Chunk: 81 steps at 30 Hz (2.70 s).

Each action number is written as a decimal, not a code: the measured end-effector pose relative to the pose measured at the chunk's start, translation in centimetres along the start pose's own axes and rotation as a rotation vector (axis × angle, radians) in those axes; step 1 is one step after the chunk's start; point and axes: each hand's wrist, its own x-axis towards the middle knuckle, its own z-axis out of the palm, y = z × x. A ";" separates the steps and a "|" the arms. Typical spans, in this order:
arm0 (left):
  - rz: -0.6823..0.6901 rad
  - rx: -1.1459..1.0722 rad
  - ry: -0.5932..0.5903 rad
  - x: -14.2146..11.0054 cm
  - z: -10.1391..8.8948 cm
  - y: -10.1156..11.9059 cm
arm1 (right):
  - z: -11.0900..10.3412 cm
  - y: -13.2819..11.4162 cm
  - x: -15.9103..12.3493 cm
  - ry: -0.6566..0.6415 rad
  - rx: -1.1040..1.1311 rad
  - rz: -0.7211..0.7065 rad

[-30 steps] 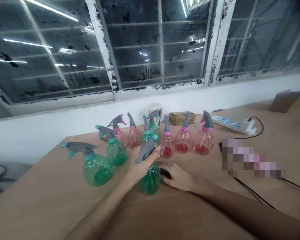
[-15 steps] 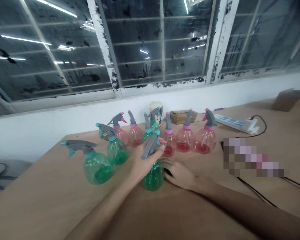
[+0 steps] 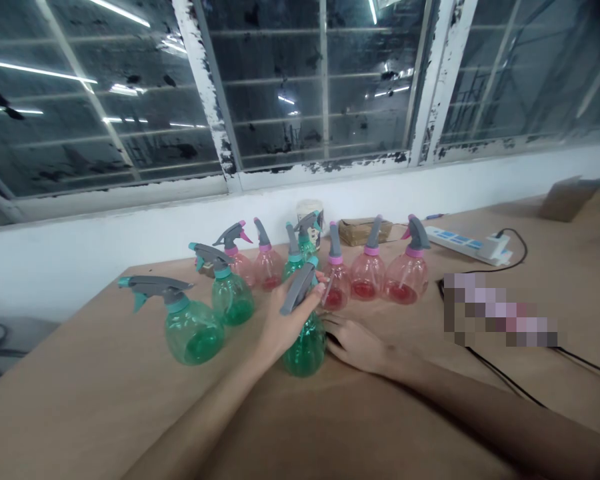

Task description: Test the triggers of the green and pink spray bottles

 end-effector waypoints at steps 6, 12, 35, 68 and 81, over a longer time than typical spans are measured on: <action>-0.013 -0.014 0.004 0.0 0.0 0.0 | -0.1 -0.1 0.0 -0.002 0.021 0.000; 0.000 -0.024 0.008 0.0 0.0 0.0 | 0.0 -0.1 0.0 -0.001 0.017 0.019; -0.052 0.173 0.072 -0.2 -0.6 0.2 | 0.1 0.2 -0.2 0.008 0.041 -0.036; 0.018 0.055 0.032 0.0 -0.1 0.0 | 0.1 0.1 -0.4 -0.002 0.019 -0.009; 0.006 0.117 0.064 -0.3 -0.1 -0.3 | 0.5 0.4 -0.4 0.012 0.039 -0.019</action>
